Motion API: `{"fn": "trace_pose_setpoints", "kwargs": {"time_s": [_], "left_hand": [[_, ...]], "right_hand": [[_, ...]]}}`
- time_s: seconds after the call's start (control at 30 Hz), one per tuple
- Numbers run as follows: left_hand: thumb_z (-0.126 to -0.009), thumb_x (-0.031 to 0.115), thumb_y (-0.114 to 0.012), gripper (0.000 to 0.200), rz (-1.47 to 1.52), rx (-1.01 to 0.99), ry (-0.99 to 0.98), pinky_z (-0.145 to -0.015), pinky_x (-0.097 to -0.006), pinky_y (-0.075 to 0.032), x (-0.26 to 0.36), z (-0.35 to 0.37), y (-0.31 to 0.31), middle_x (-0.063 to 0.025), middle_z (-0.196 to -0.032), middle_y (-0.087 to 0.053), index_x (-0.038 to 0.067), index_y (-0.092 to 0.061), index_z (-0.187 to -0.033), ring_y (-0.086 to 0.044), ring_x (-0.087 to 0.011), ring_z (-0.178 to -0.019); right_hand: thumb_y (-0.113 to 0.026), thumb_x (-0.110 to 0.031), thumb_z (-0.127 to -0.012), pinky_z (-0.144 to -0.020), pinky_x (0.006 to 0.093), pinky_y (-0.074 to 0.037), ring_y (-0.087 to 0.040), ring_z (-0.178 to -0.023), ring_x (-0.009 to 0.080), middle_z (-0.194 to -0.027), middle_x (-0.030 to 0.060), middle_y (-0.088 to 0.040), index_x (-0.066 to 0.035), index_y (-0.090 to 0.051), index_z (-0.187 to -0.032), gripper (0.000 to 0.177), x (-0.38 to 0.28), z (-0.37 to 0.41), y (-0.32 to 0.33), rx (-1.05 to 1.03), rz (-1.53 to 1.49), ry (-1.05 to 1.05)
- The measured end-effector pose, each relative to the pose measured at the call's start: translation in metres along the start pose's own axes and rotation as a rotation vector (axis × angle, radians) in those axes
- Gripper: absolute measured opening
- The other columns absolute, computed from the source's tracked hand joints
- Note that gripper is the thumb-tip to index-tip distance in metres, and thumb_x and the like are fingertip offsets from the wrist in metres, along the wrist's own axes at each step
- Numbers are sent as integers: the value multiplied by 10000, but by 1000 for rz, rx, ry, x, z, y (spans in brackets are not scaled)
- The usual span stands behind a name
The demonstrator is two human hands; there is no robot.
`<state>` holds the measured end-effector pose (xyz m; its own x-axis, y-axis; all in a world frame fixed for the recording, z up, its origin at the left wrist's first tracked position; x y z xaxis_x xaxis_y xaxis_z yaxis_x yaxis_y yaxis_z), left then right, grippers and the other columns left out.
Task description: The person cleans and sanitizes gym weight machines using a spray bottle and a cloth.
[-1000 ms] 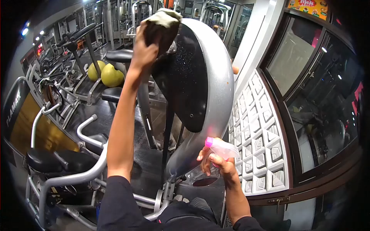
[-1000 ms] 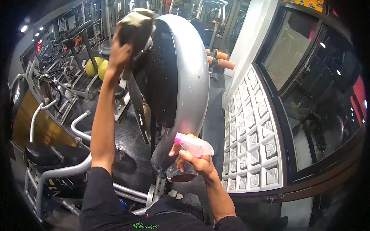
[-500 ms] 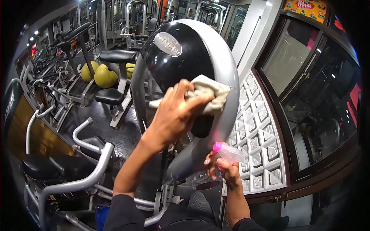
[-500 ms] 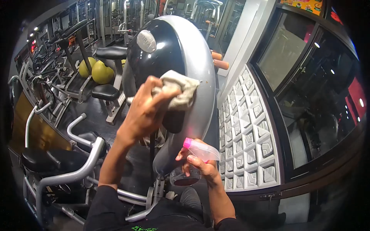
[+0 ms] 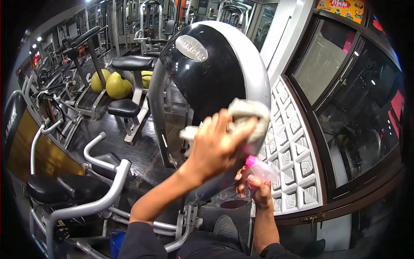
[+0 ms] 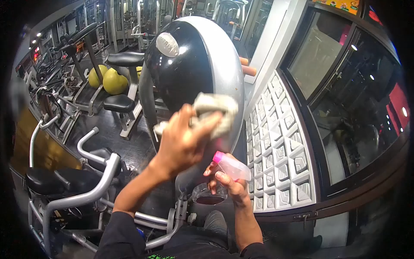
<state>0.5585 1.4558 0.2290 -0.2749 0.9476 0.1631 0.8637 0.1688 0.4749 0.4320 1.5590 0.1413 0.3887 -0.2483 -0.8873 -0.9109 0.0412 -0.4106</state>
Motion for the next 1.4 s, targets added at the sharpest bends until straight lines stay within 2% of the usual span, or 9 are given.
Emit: {"fn": "trace_pose_setpoints", "kwargs": {"time_s": [0.17,0.43,0.6,0.77,0.9,0.97,1.07,1.23,1.4], "left_hand": [[-804,206,-637,425,-20,16,-362,-699,-305,-421,-23,39,-6,-25,-997,-488,364,-628,-1199,-487,-164,-802],[-745,17,-600,428,147,202,-14,-673,-392,-442,-82,-45,9,-137,-947,-515,174,-640,-1141,-521,-307,-758],[-764,187,-666,405,-28,113,-255,-651,-320,-431,-20,33,-9,-27,-920,-497,337,-671,-1141,-497,-176,-759],[-791,150,-602,538,-120,26,-460,-640,-272,-427,-38,33,2,2,-920,-502,417,-584,-1259,-486,-145,-744],[-770,86,-654,499,-169,162,-412,-684,-312,-471,-96,-10,14,-35,-921,-482,320,-642,-1211,-539,-184,-800],[-747,16,-599,519,-216,135,-42,-706,-348,-475,-139,-31,26,-82,-918,-517,220,-638,-1223,-574,-240,-796],[-793,66,-591,453,-38,299,114,-673,-421,-510,-181,-43,30,-143,-898,-546,234,-629,-1212,-594,-326,-737],[-651,75,-665,495,8,204,-158,-609,-375,-526,-100,-11,12,-122,-863,-580,179,-662,-1135,-611,-286,-702],[-747,169,-643,367,100,76,-357,-528,-289,-495,-54,14,9,-25,-762,-545,271,-692,-1096,-575,-151,-618]], "right_hand": [[-605,-56,-805,-476,302,-482,-593,-502,199,-843,230,-639,74,-501,-1028,278,-13,7,-19,-273,117,90],[-558,-33,-739,-468,356,-498,-555,-424,217,-769,217,-601,57,-475,-975,266,-37,11,-36,-183,-186,251],[-527,-99,-845,-325,341,-451,-504,-335,187,-779,148,-563,22,-397,-1016,246,-59,10,-40,-190,-241,479],[-552,-99,-821,-391,362,-462,-516,-370,189,-768,151,-548,-3,-412,-1006,251,-61,8,-43,-217,-299,472],[-544,-116,-827,-415,374,-459,-512,-375,198,-790,151,-544,3,-426,-1039,270,-54,3,-41,-191,-226,442],[-540,-127,-837,-431,383,-453,-513,-381,201,-802,148,-541,4,-436,-1066,285,-48,1,-39,-180,-228,386],[-506,-155,-868,-351,343,-421,-471,-327,167,-794,118,-552,5,-421,-1064,266,-42,-5,-40,-165,-169,375],[-537,-129,-847,-447,383,-456,-511,-392,198,-839,156,-565,15,-444,-1107,311,-31,-9,-35,-160,-231,299],[-538,-128,-844,-447,386,-460,-509,-392,200,-843,161,-565,16,-452,-1109,314,-35,-12,-41,-168,-224,307]]}}
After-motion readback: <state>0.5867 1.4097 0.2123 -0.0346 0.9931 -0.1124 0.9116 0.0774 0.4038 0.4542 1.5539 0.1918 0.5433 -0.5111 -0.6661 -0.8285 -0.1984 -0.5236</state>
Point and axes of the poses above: each hand's wrist, its own z-axis away from the middle knuckle, its own y-axis out of the back of the hand, x = y × z, the point moved 4 cm from there along -z, towards the middle knuckle
